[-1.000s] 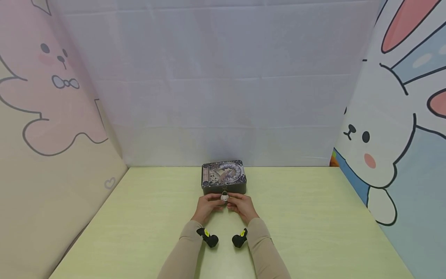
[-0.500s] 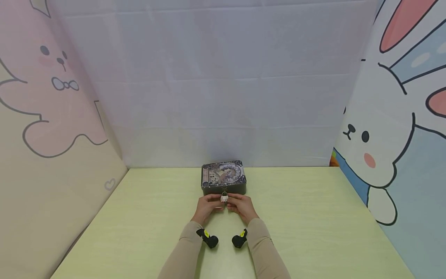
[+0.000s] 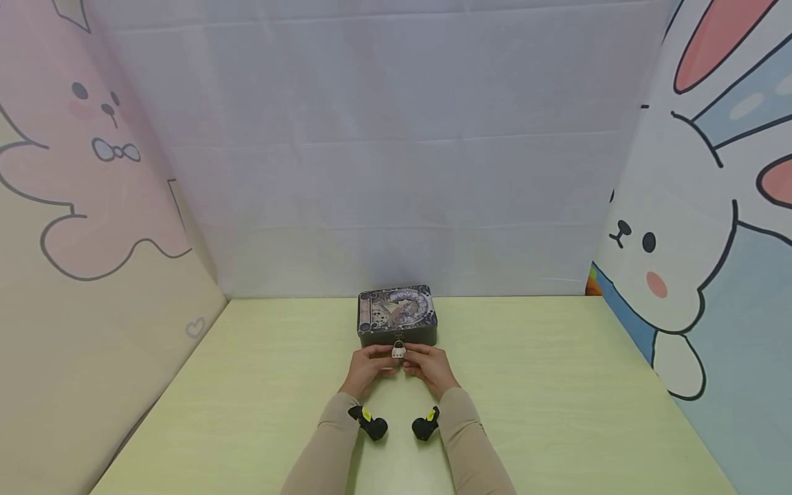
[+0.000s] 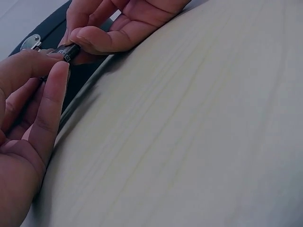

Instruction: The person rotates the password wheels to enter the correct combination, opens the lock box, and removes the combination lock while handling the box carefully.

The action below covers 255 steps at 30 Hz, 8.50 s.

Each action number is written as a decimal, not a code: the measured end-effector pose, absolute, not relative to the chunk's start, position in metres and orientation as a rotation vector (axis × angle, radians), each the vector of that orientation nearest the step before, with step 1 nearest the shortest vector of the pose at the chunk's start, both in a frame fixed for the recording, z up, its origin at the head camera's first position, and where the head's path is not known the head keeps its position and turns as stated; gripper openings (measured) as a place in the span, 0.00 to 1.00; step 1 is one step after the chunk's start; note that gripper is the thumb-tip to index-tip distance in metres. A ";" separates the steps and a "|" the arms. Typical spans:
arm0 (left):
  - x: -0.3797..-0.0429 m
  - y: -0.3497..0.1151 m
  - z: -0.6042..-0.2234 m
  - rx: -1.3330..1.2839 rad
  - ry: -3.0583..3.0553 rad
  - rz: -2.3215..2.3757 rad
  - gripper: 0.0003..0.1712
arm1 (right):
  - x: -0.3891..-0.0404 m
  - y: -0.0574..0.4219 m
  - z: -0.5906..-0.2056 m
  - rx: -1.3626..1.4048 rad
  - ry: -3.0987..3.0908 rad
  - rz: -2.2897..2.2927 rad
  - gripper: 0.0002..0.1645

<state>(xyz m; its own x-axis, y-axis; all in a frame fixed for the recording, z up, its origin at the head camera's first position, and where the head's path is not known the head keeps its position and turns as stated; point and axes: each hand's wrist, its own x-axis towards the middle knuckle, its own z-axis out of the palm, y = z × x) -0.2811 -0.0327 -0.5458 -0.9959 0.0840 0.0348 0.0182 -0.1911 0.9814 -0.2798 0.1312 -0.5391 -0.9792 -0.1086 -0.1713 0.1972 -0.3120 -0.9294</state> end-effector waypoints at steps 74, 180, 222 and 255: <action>-0.284 -0.030 -0.544 0.008 1.976 2.362 0.19 | -0.282 0.132 -0.541 0.103 1.715 -2.402 0.24; -0.271 -0.036 -0.529 0.124 1.934 2.374 0.17 | -0.281 0.132 -0.541 0.133 1.732 -2.392 0.22; -0.279 -0.033 -0.550 0.040 1.914 2.424 0.14 | -0.278 0.145 -0.540 -0.065 1.520 -2.370 0.30; -0.282 -0.034 -0.546 -0.054 1.910 2.443 0.13 | -0.280 0.134 -0.537 0.014 1.699 -2.371 0.27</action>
<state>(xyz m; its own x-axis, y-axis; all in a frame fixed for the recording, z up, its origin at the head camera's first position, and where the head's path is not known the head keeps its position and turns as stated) -0.2817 -0.0340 -0.5461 -0.9986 0.0105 -0.0522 -0.0532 -0.2408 0.9691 -0.2803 0.1344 -0.5369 -0.9749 -0.1754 -0.1374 0.1864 -0.3046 -0.9340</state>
